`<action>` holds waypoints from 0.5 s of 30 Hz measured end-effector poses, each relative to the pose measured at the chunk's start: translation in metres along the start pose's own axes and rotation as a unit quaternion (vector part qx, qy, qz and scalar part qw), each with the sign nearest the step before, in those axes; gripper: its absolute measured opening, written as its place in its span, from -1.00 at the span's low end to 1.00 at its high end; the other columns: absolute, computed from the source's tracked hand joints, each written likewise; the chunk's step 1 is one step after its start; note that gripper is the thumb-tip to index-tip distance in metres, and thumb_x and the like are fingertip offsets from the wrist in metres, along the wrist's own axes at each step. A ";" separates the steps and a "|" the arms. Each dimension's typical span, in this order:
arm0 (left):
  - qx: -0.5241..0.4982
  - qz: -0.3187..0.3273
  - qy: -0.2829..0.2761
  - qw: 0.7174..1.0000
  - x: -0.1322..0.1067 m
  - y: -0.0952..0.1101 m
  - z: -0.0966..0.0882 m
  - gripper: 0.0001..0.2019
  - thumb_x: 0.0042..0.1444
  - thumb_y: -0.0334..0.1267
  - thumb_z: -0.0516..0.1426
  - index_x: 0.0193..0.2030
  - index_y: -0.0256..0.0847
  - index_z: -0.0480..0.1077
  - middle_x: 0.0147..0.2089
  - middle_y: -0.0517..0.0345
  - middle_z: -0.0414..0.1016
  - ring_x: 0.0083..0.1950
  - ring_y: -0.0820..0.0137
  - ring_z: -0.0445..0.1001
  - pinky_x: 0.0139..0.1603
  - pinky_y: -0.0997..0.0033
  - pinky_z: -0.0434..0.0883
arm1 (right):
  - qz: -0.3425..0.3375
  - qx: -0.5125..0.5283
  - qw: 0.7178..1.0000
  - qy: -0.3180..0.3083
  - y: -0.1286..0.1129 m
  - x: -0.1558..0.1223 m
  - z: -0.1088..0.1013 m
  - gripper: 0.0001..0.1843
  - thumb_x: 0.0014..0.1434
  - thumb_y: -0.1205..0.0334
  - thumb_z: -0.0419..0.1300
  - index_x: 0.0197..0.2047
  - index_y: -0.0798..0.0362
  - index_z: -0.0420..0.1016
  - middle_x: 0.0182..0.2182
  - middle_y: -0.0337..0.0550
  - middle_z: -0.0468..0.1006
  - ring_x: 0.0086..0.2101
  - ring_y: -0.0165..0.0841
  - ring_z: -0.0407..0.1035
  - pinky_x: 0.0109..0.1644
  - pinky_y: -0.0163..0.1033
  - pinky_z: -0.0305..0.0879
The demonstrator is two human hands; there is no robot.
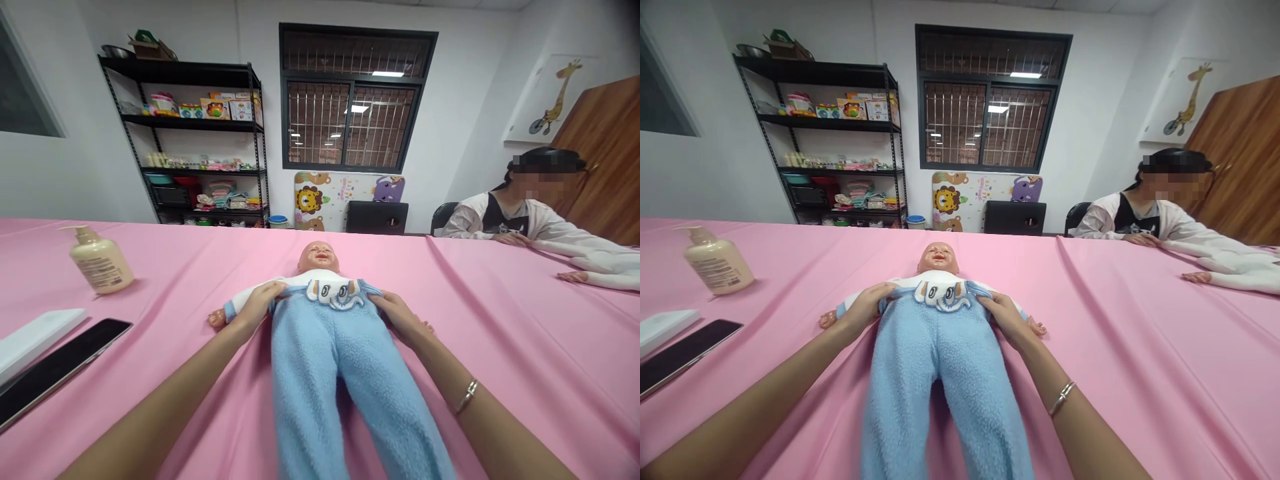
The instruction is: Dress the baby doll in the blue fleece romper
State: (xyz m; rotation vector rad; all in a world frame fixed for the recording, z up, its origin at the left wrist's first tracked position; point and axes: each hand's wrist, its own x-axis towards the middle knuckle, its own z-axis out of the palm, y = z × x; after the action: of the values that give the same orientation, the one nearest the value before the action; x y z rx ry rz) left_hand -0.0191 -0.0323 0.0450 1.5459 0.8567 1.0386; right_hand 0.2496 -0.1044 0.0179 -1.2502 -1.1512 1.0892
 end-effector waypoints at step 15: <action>0.101 0.223 0.009 0.970 -0.015 0.002 0.033 -0.82 -0.11 -0.49 0.03 -0.47 -0.21 0.42 -0.31 0.11 0.36 -0.19 0.32 0.35 -0.08 0.37 0.26 | -0.233 -0.208 0.920 0.239 -0.005 -0.015 0.020 -0.94 -0.12 0.29 0.14 -0.49 0.03 0.30 -0.53 -0.22 0.31 -0.45 -0.35 0.18 -0.35 -0.24 0.10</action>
State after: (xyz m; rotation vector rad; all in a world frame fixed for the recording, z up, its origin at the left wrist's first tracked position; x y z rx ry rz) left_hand 0.0059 -0.0576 0.0410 1.9603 0.6539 1.3167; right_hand 0.2282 -0.1170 0.0218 -1.3655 -1.2360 0.1640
